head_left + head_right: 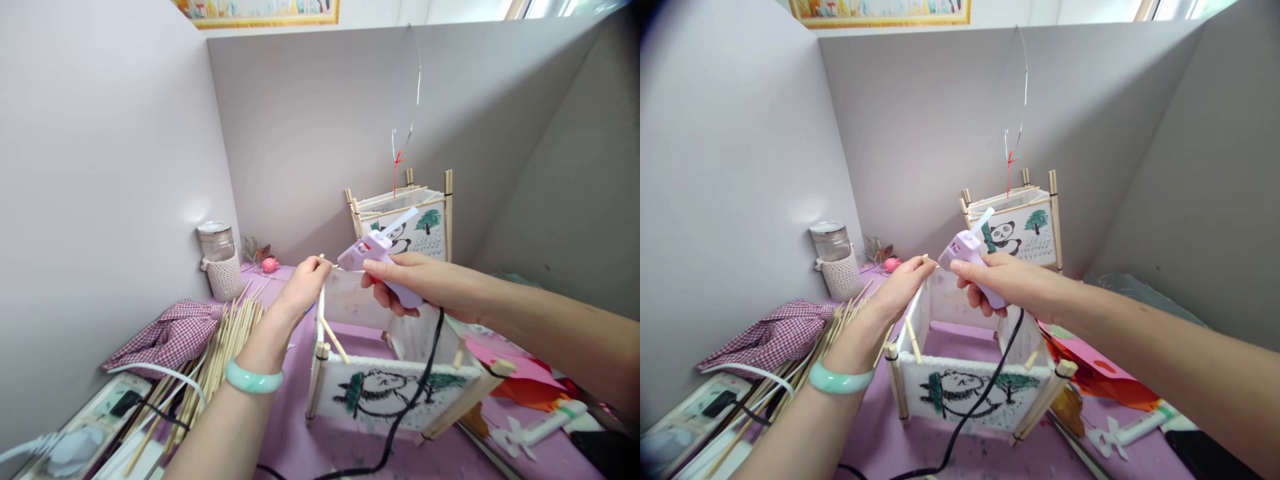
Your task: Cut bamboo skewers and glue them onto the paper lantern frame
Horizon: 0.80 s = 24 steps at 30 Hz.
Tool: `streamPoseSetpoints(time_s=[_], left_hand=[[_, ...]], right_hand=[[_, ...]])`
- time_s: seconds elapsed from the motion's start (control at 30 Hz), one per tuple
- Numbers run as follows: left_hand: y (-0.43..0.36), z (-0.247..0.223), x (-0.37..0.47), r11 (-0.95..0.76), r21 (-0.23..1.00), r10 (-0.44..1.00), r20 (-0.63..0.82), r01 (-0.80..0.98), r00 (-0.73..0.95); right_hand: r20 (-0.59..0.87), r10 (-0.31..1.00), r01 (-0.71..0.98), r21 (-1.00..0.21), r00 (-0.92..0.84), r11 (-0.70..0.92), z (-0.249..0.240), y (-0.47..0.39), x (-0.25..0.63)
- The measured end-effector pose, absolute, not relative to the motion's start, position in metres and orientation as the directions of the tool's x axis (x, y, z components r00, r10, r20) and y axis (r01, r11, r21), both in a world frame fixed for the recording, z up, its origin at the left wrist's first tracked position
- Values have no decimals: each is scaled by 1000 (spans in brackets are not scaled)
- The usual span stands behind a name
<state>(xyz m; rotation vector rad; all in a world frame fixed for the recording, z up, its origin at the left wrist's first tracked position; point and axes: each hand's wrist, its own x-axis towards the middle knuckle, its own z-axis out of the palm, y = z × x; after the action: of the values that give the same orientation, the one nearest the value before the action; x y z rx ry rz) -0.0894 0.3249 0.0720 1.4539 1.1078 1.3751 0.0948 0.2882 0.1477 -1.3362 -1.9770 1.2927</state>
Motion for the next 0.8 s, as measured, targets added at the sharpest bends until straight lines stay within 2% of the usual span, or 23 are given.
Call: streamPoseSetpoints(time_s=[0.47,0.8], left_hand=[[327,70,-90,-279,958,960,279,67,14],[323,73,-90,-285,953,958,287,101,1]], right_hand=[[-145,885,463,-882,-442,87,141,290,94],[-94,891,508,-846,-444,164,135,288,93]])
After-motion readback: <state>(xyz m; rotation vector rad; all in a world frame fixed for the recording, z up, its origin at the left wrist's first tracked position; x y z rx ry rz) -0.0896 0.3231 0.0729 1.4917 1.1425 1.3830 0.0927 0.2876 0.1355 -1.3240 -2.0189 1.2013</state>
